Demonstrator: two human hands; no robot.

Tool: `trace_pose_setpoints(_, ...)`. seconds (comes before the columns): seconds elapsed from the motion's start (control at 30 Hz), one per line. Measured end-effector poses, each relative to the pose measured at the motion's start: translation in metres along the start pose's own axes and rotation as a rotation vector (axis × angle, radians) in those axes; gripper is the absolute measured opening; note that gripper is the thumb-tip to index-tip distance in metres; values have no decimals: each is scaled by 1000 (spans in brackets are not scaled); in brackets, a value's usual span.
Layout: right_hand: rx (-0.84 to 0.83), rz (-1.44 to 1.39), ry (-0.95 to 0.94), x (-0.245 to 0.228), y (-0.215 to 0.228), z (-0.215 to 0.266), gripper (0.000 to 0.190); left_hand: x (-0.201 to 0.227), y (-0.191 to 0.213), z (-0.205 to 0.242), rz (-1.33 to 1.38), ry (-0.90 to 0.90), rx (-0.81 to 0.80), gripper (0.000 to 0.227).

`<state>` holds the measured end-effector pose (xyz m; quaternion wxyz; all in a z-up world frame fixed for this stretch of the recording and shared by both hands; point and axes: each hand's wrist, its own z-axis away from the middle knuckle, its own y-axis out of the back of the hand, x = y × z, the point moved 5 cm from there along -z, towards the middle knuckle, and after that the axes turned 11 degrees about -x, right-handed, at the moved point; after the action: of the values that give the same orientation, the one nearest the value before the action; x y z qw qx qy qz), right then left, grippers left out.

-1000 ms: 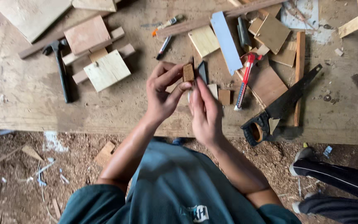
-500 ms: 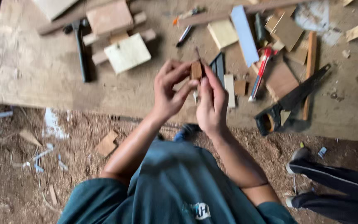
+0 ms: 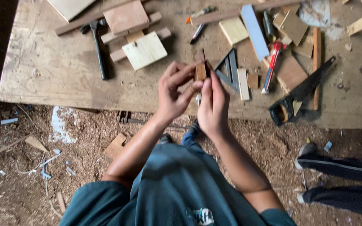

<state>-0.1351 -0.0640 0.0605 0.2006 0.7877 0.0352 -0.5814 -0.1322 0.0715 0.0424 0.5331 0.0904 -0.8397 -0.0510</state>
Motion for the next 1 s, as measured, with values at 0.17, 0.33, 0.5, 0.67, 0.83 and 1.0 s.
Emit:
trace_pose_setpoints(0.17, 26, 44, 177, -20, -12, 7, 39, 7, 15, -8, 177, -79, -17, 40)
trace_pose_setpoints(0.33, -8, 6, -217, 20, -16, 7, 37, 6, 17, 7, 151, -35, -55, 43)
trace_pose_setpoints(0.5, 30, -65, 137, 7, -22, 19, 36, 9, 22, 10, 224, -54, -42, 43)
trace_pose_setpoints(0.67, -7, -94, 171, 11, -14, 14, 27, 12, 24, 6, 173, -25, -77, 41)
trace_pose_setpoints(0.83, 16, -409, 4, 27, -8, 12, 26, 12, 27, 7, 35, -10, -134, 44)
trace_pose_setpoints(1.0, 120, -618, 15, 48, -9, 2, 23, 3, 25, -2, 336, 96, -178, 42)
